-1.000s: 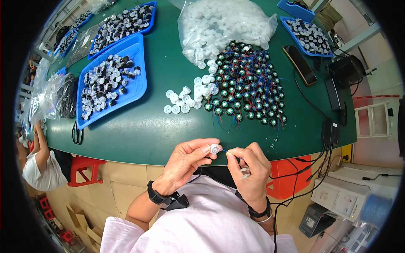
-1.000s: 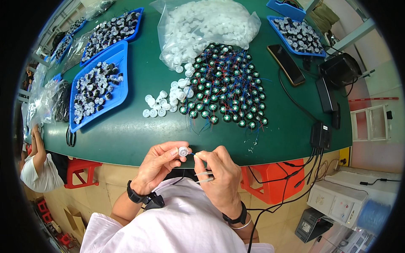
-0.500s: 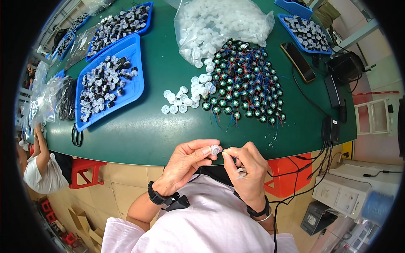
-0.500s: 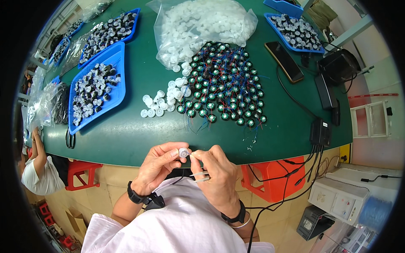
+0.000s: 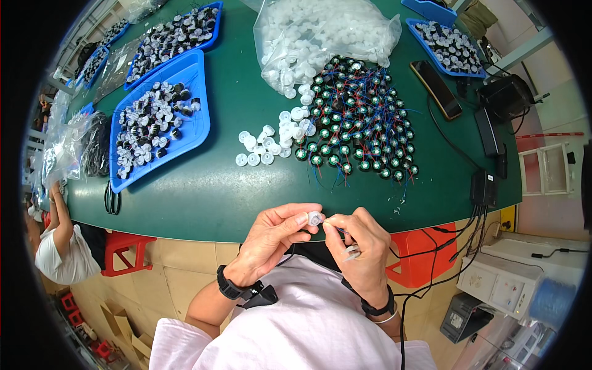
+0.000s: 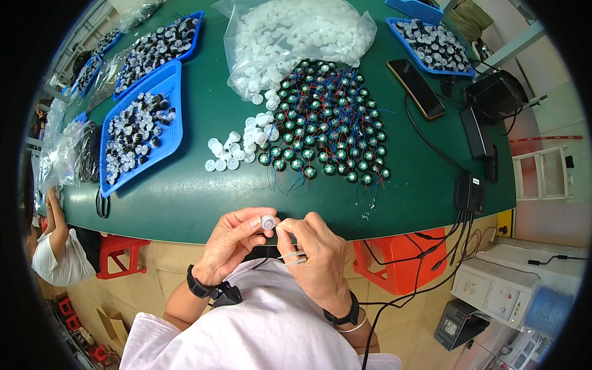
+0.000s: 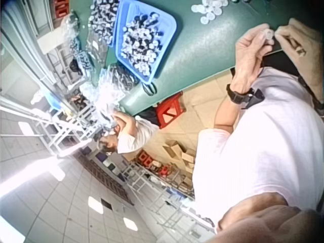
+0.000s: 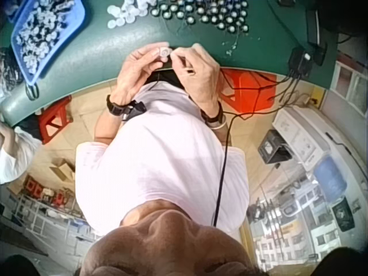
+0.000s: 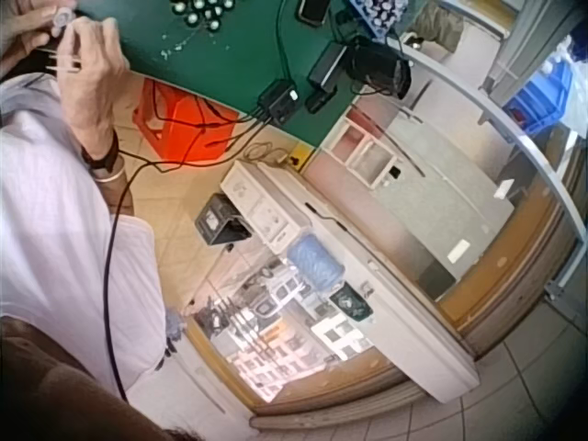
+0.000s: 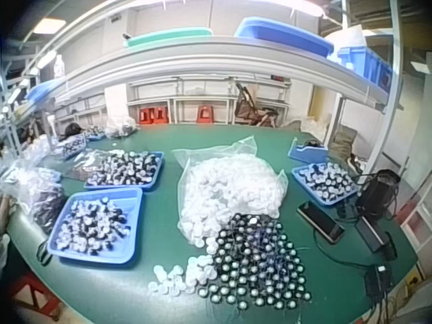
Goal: Assembling small LED lighting components by fitting caps and wires together.
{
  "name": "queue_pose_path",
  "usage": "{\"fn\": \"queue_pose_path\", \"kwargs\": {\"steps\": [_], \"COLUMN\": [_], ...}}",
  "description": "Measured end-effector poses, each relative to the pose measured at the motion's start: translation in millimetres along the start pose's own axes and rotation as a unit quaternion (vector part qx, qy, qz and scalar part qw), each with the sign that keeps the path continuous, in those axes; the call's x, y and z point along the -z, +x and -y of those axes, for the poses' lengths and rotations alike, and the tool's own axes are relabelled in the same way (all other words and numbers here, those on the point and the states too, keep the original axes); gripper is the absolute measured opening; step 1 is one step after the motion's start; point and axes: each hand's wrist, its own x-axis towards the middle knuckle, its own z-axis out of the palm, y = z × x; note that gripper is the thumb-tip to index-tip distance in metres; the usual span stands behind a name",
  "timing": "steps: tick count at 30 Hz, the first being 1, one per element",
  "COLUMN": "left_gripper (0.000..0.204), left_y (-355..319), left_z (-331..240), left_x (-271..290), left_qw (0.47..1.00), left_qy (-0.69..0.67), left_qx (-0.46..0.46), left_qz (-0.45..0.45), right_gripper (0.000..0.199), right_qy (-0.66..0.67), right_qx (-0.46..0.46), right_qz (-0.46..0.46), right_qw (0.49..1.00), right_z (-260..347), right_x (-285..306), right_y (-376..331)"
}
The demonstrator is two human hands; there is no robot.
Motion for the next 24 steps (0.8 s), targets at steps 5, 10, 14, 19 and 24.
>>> {"fn": "queue_pose_path", "kwargs": {"steps": [5, 10, 14, 19, 24], "left_gripper": [0.026, 0.027, 0.027, 0.027, 0.027], "left_y": [0.0, -0.5, -1.0, -0.7, -0.4], "left_z": [0.5, 1.0, 1.0, 1.2, 4.4], "left_x": [-0.5, 0.6, 1.2, 1.6, 0.8], "left_qw": [1.000, 1.000, 1.000, 1.000, 0.999], "left_qy": [0.001, 0.002, 0.000, 0.007, 0.030], "left_qx": [-0.003, -0.003, -0.004, -0.002, -0.014], "left_qz": [0.003, 0.007, 0.012, 0.009, 0.013], "right_gripper": [0.016, 0.015, 0.014, 0.014, 0.014], "right_qy": [0.010, 0.018, 0.020, 0.010, 0.002], "right_qx": [-0.006, -0.018, -0.027, -0.029, -0.023], "right_qz": [0.009, 0.011, 0.006, 0.010, 0.007], "right_qw": [1.000, 1.000, 0.999, 0.999, 1.000], "right_z": [0.9, 1.4, 1.7, 2.5, 2.3], "right_x": [1.9, 2.3, 1.7, 1.9, -0.9], "right_y": [0.6, 0.2, 0.6, 1.3, 1.4]}}
